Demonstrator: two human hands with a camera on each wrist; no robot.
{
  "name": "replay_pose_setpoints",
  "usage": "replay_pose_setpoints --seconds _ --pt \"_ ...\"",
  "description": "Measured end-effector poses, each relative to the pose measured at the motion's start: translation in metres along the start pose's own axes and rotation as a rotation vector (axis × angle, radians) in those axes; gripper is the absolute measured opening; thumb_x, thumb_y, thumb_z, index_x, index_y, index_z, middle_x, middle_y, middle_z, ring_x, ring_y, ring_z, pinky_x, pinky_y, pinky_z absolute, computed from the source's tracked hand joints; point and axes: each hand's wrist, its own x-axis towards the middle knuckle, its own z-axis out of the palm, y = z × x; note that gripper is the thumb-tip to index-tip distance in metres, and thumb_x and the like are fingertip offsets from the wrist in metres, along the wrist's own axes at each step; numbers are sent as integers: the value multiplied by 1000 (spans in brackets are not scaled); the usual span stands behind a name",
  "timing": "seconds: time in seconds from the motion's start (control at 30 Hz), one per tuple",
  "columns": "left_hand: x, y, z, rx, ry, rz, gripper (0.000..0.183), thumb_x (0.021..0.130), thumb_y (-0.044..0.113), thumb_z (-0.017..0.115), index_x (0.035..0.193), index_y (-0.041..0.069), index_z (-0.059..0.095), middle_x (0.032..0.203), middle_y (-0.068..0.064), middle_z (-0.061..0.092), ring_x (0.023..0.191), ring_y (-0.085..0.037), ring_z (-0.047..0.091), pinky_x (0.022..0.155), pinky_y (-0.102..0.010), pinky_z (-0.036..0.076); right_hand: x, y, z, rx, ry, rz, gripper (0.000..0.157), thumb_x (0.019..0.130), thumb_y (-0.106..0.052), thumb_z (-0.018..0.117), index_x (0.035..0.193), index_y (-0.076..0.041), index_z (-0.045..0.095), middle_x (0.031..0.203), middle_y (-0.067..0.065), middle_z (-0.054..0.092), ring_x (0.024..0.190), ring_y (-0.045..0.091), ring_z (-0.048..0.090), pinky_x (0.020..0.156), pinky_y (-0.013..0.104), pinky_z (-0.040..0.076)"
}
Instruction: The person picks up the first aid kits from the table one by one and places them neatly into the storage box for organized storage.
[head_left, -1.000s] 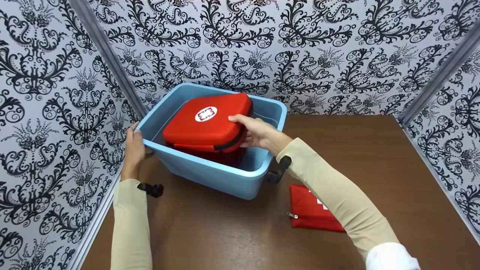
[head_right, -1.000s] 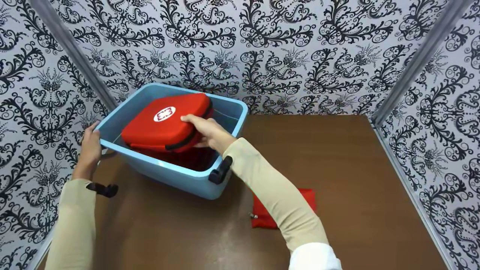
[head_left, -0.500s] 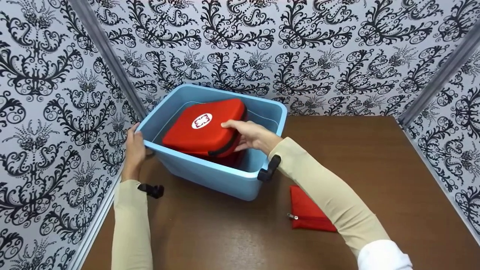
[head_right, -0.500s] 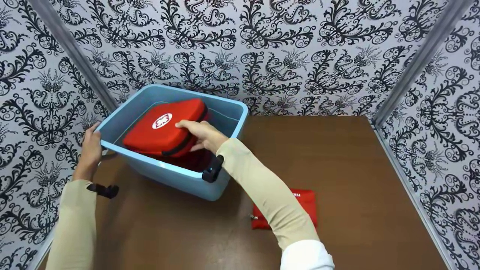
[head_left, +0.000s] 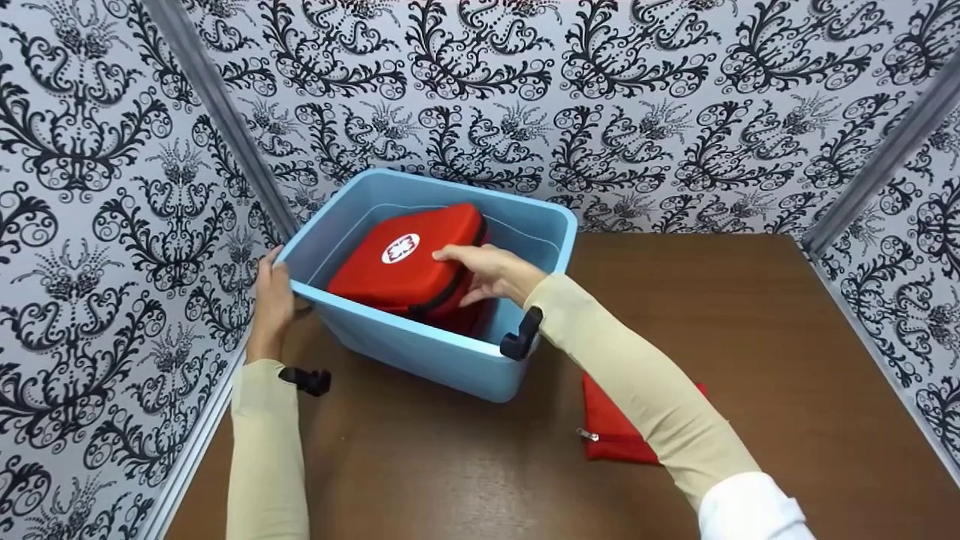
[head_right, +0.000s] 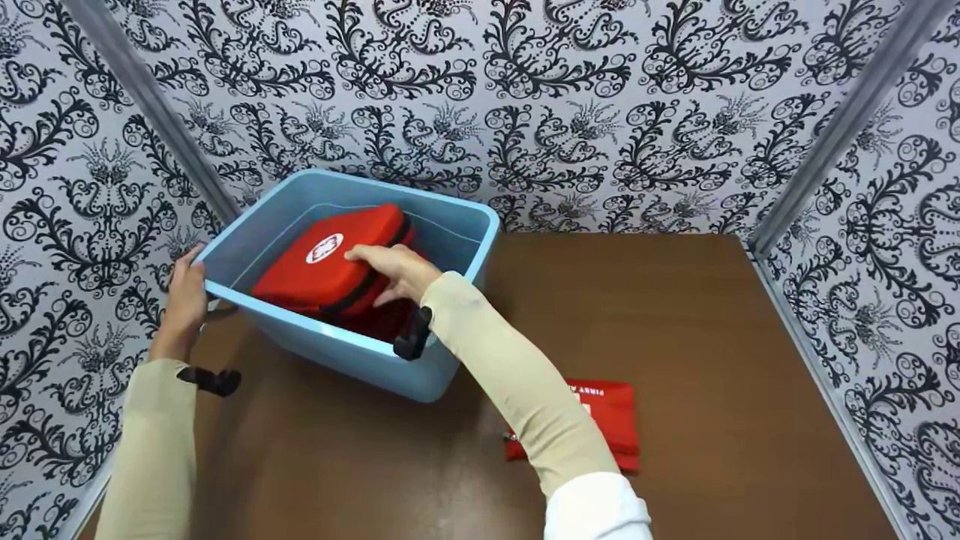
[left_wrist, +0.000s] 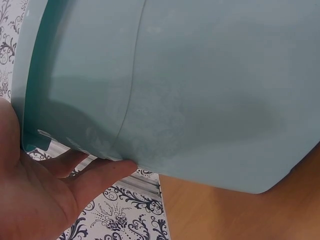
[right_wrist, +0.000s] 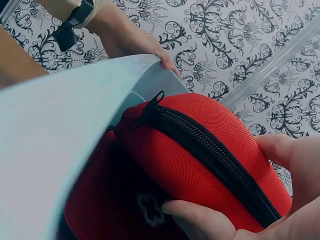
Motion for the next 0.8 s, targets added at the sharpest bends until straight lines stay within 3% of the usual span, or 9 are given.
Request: replay_pose_setpoints --seconds 0.2,0.43,0.57,0.67,0.8 --pt "-6 9 1 -9 -10 -13 48 98 30 19 146 26 20 147 -18 26 122 -37 38 92 -53 41 6 -2 3 13 -32 -15 48 79 -35 67 119 -12 52 112 9 65 95 25 64 77 44 54" --pt "-12 14 2 -21 -25 -40 47 98 30 18 146 27 19 141 -20 33 106 -32 46 81 -48 47 12 -2 2 24 -67 5 50 80 -34 67 122 -12 48 115 9 63 98 26 64 81 45 53" --pt "-4 5 1 -11 -15 -5 47 99 32 19 145 27 20 142 -18 32 111 -30 44 90 -46 43 14 -3 1 12 -90 46 55 80 -33 68 125 -13 44 120 11 60 105 27 61 85 46 51" --pt "0 1 0 10 6 33 47 99 30 19 145 23 22 147 -15 28 125 -29 36 103 -44 33 16 -3 -2 -23 -102 97 61 79 -32 69 128 -13 39 126 17 53 113 32 55 87 47 50" --pt "-4 5 1 17 13 49 47 99 26 20 145 18 22 150 -15 24 135 -29 26 112 -41 20 19 -4 -9 -81 -115 156 67 78 -28 71 132 -13 33 137 20 41 124 37 44 86 46 51"
